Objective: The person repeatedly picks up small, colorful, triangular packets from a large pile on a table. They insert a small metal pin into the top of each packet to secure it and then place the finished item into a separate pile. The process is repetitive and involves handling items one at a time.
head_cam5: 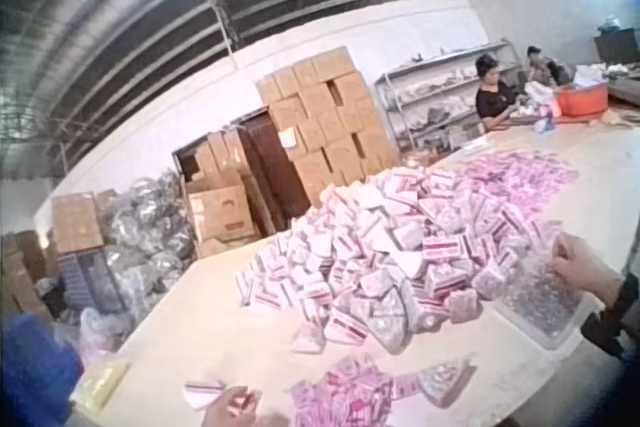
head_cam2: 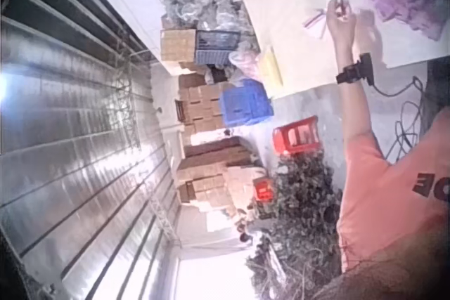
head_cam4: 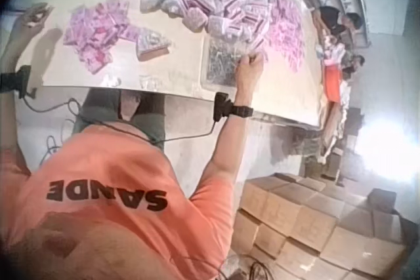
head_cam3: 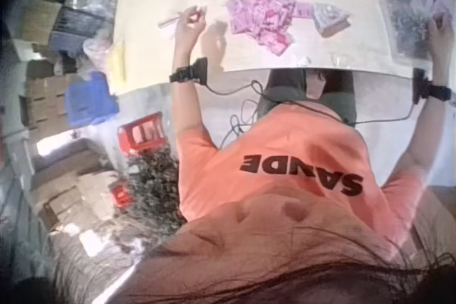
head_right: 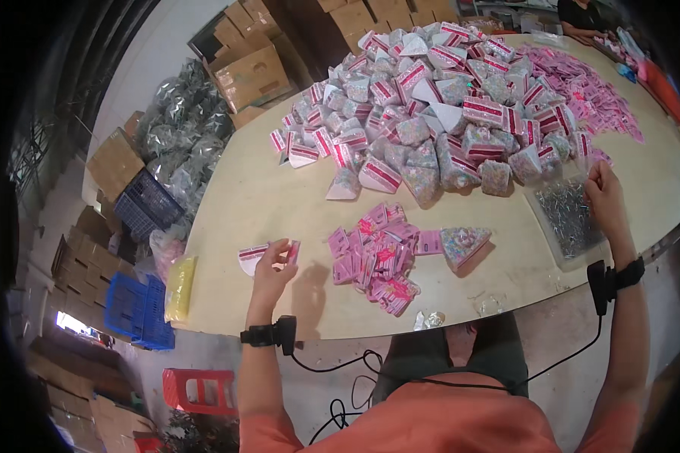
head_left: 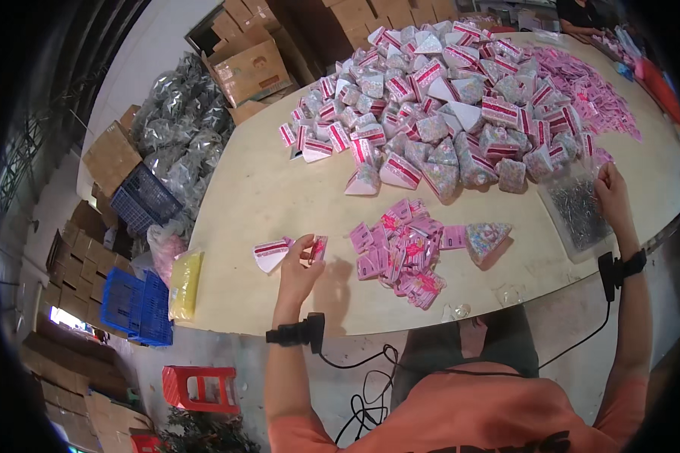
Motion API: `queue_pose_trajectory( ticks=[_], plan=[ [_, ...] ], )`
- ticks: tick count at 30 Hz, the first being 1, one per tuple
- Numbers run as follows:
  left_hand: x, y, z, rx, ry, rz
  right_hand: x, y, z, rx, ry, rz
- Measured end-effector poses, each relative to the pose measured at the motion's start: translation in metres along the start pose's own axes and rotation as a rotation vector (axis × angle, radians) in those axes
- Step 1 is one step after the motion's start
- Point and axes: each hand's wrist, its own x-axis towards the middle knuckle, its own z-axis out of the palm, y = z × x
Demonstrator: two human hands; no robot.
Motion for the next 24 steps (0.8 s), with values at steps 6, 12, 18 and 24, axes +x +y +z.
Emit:
queue_pose_trajectory(
  ticks=[6, 12, 18, 24],
  plan=[
    [-0.031, 0.042, 0.016, -0.853, -0.167, -0.047, -0.048, -0.090, 0.045, 0.397, -0.170, 0.152],
    [-0.068, 0.083, 0.065, -1.328, -0.469, -0.146, -0.105, -0.149, 0.096, 0.764, -0.494, 0.183],
    [-0.076, 0.111, 0.095, -1.229, -0.738, 0.005, -0.122, -0.171, 0.113, 0.738, -0.463, 0.103],
    [-0.079, 0.116, 0.104, -0.987, -0.726, 0.121, -0.132, -0.171, 0.127, 0.631, -0.394, -0.027]
  ],
)
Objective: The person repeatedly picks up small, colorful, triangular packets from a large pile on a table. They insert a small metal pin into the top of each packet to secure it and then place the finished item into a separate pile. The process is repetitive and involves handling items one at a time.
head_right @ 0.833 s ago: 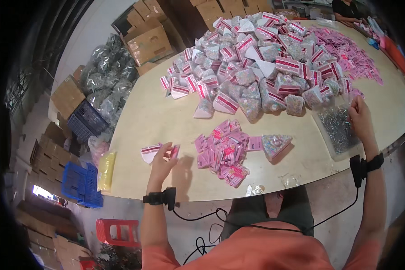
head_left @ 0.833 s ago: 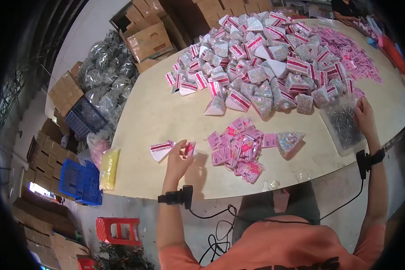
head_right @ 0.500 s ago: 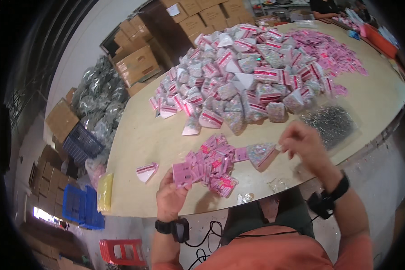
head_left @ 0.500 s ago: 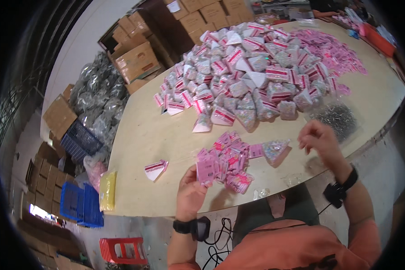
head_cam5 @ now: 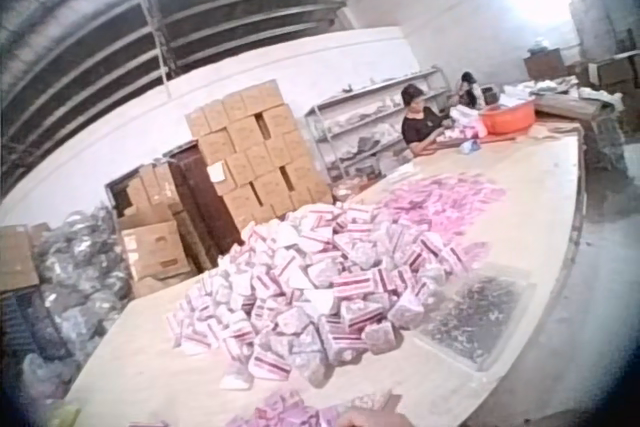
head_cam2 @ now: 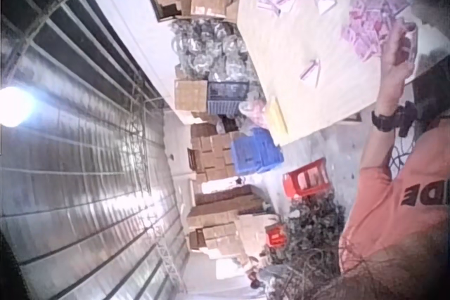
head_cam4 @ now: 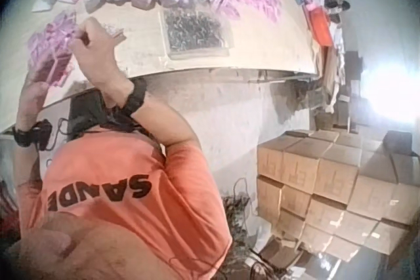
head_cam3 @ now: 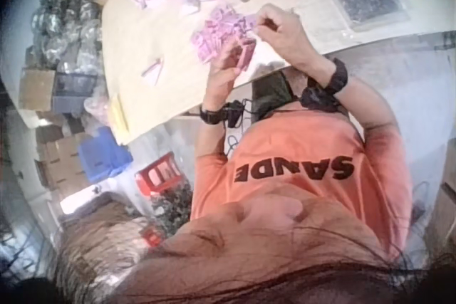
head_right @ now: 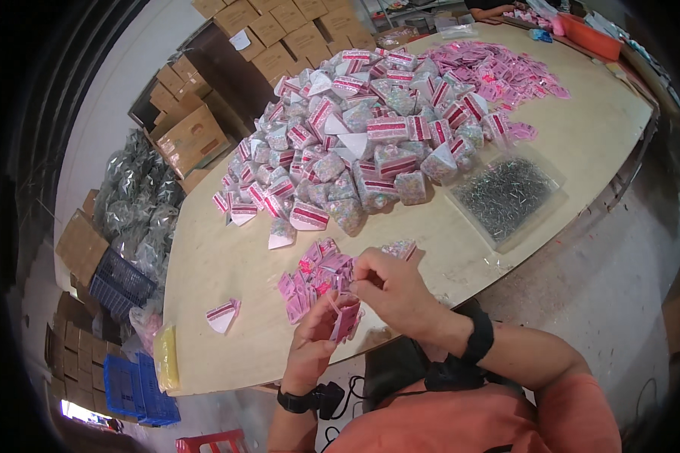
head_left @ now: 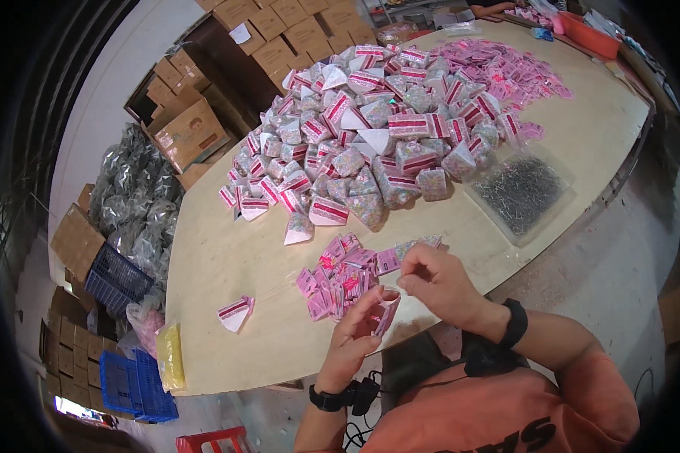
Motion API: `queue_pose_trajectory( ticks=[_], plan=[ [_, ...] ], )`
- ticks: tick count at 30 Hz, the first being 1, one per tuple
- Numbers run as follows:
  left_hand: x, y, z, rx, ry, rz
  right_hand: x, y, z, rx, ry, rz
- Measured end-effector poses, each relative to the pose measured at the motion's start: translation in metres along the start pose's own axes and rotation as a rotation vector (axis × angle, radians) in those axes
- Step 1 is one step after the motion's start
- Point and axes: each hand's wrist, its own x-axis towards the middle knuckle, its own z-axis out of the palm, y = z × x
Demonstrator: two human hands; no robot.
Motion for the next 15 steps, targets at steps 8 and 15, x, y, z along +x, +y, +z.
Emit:
queue_pose_trajectory(
  ticks=[8, 15],
  plan=[
    [0.000, 0.005, 0.009, 0.487, 0.070, -0.064, 0.001, 0.016, 0.016, 0.653, 0.003, 0.303],
    [-0.002, 0.005, 0.004, 0.611, 0.242, 0.060, 0.000, 0.013, 0.015, 0.725, -0.054, 0.379]
  ],
)
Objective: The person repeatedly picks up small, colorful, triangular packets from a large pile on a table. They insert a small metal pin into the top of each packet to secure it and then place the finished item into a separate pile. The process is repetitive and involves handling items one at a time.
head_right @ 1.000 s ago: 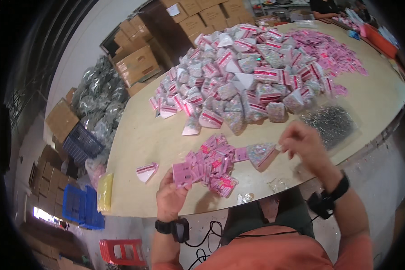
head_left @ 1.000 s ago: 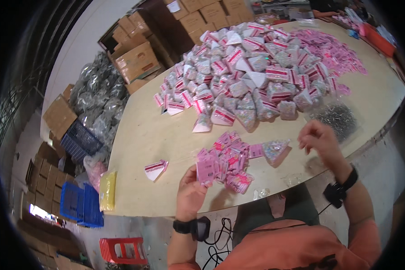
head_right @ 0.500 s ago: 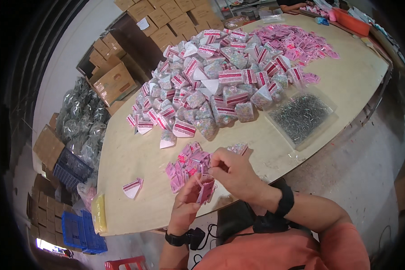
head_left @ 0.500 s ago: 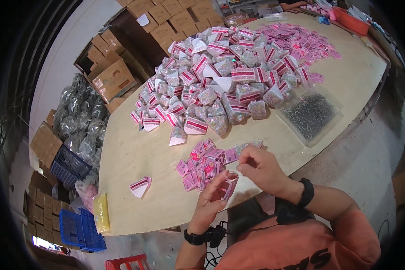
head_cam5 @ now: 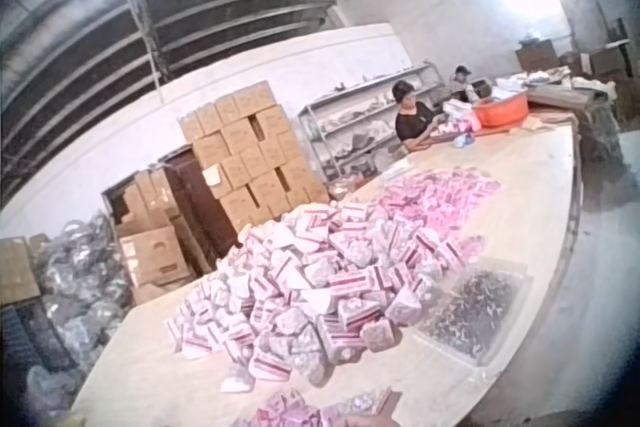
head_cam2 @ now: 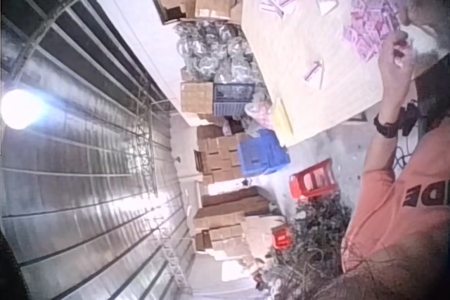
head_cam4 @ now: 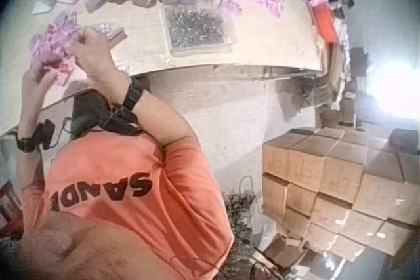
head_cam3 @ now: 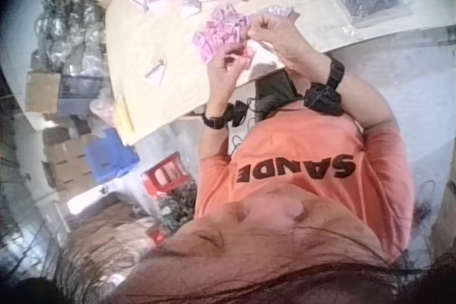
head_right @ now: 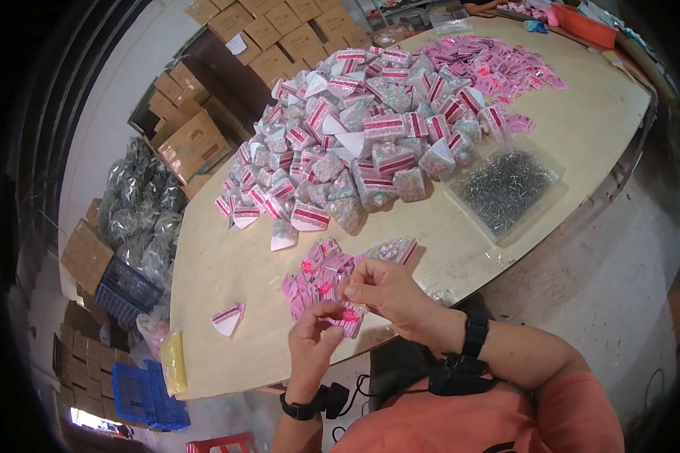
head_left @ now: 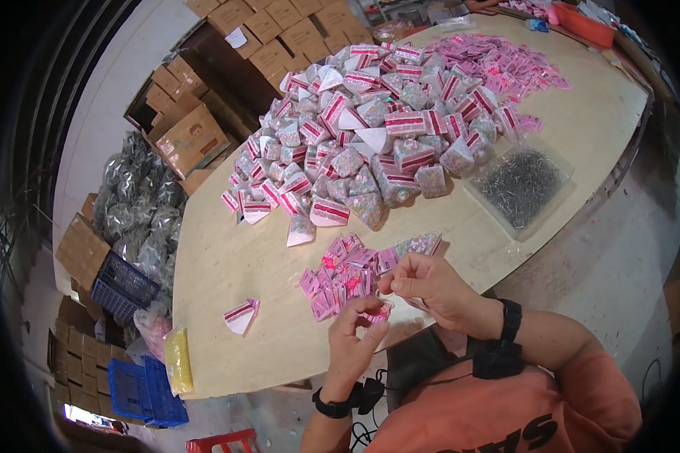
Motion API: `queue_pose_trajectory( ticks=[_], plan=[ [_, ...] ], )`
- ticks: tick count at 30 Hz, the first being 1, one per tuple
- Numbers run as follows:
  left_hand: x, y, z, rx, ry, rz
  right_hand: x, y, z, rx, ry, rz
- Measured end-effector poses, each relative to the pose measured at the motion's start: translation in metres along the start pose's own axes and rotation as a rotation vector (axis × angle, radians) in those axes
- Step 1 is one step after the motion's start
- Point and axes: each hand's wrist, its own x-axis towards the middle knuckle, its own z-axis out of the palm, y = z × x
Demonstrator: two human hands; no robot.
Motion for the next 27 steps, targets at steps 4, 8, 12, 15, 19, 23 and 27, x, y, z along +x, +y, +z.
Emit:
queue_pose_trajectory(
  ticks=[4, 8, 12, 15, 19, 23, 27],
  plan=[
    [0.009, 0.020, 0.014, 0.111, 0.150, 0.169, -0.004, 0.003, 0.000, -0.049, -0.059, 0.071],
    [0.013, 0.022, 0.015, 0.297, 0.205, 0.312, -0.003, 0.006, -0.004, -0.036, -0.089, 0.065],
    [0.013, 0.022, 0.017, 0.230, 0.255, 0.283, -0.007, 0.006, 0.000, -0.007, -0.151, 0.052],
    [0.011, 0.021, 0.019, 0.220, 0.258, 0.250, -0.007, 0.010, -0.002, -0.042, -0.187, 0.107],
    [0.015, 0.024, 0.019, 0.171, 0.208, 0.229, -0.003, 0.010, -0.010, -0.141, -0.181, 0.136],
    [0.028, 0.021, 0.006, 0.306, -0.069, 0.311, -0.005, 0.003, -0.008, -0.326, -0.156, 0.163],
    [0.025, 0.019, 0.010, 0.204, -0.137, 0.191, -0.004, 0.003, -0.011, -0.250, -0.143, 0.225]
  ],
)
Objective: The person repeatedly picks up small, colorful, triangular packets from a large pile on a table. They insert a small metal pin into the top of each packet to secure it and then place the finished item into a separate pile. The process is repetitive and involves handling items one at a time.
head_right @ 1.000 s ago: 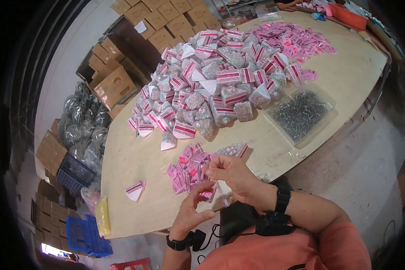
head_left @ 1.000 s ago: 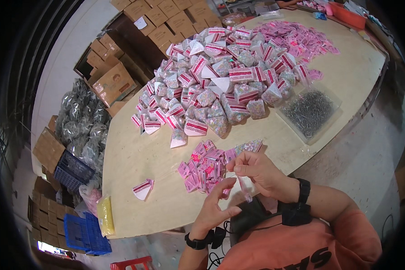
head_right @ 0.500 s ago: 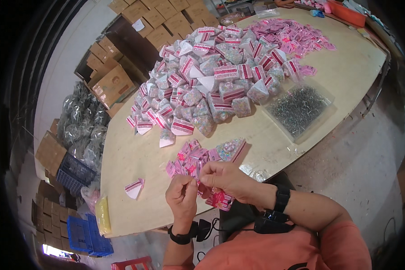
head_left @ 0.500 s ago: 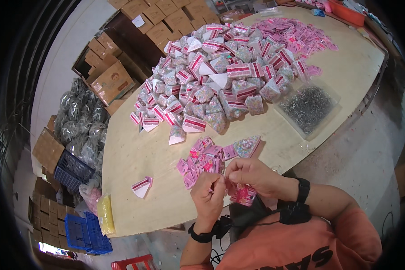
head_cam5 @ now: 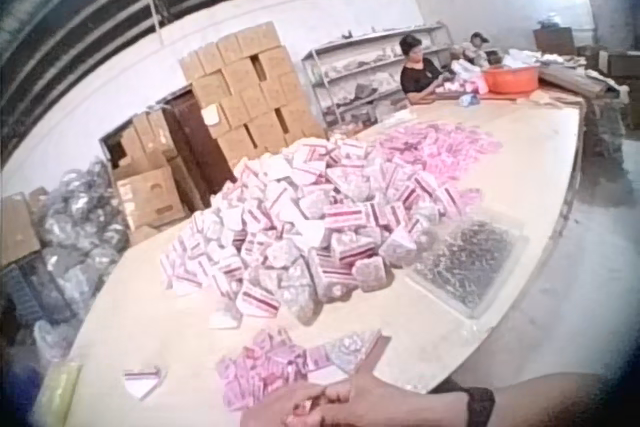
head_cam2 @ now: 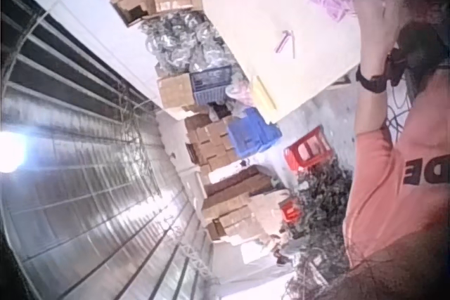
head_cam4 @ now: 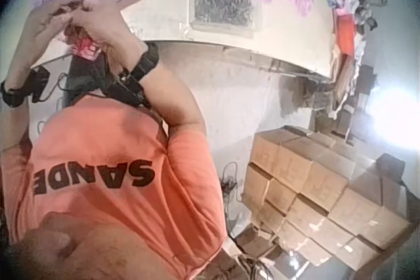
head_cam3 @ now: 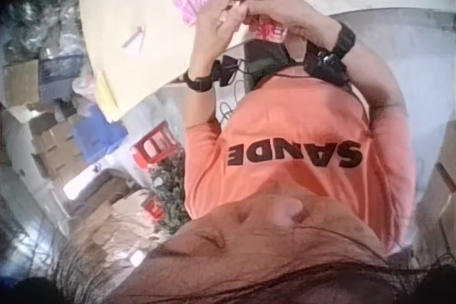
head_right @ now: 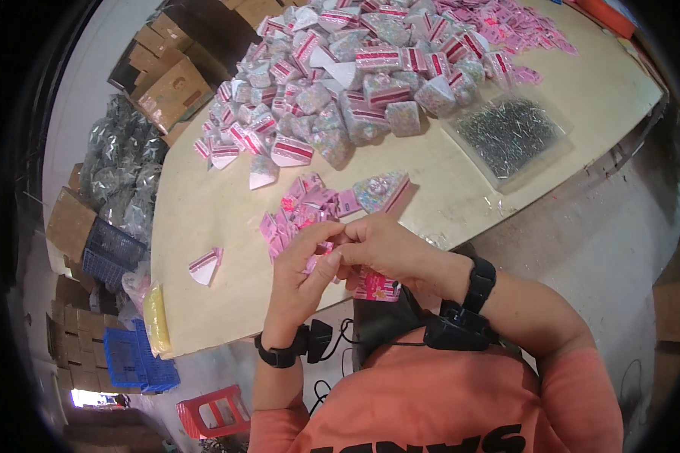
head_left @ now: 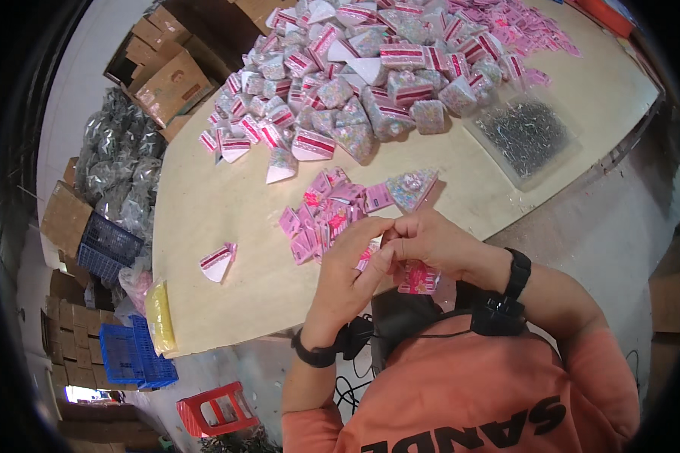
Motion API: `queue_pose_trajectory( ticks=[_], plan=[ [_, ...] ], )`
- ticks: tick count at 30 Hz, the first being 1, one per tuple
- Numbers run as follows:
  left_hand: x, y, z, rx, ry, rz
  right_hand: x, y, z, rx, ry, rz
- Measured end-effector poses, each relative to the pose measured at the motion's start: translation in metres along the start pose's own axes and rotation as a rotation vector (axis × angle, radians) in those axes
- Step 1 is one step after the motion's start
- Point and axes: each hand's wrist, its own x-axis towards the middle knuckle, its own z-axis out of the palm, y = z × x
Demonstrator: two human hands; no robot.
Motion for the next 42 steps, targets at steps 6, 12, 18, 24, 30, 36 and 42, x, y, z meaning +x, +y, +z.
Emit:
queue_pose_trajectory(
  ticks=[6, 12, 18, 24, 30, 36, 42],
  plan=[
    [-0.009, -0.004, -0.004, 0.130, 0.015, 0.039, 0.000, 0.009, -0.012, 0.082, -0.022, 0.101],
    [-0.017, -0.017, -0.002, 0.135, 0.056, -0.054, 0.000, 0.007, -0.008, -0.078, -0.013, 0.084],
    [-0.023, -0.025, 0.020, -0.388, 0.133, -0.377, -0.015, 0.005, 0.005, -1.075, 0.111, -0.482],
    [-0.024, -0.027, 0.042, -0.707, 0.086, -0.434, -0.026, 0.014, -0.003, -1.429, 0.198, -0.646],
    [-0.017, -0.029, 0.058, -0.695, 0.082, -0.414, -0.032, 0.018, -0.016, -1.460, 0.241, -0.715],
    [0.022, -0.047, 0.054, 0.107, 0.253, -0.139, -0.046, 0.013, -0.043, -1.268, 0.408, -0.604],
    [0.063, -0.072, 0.067, 0.562, 0.223, -0.096, -0.058, 0.005, -0.050, -1.095, 0.458, -0.458]
  ],
)
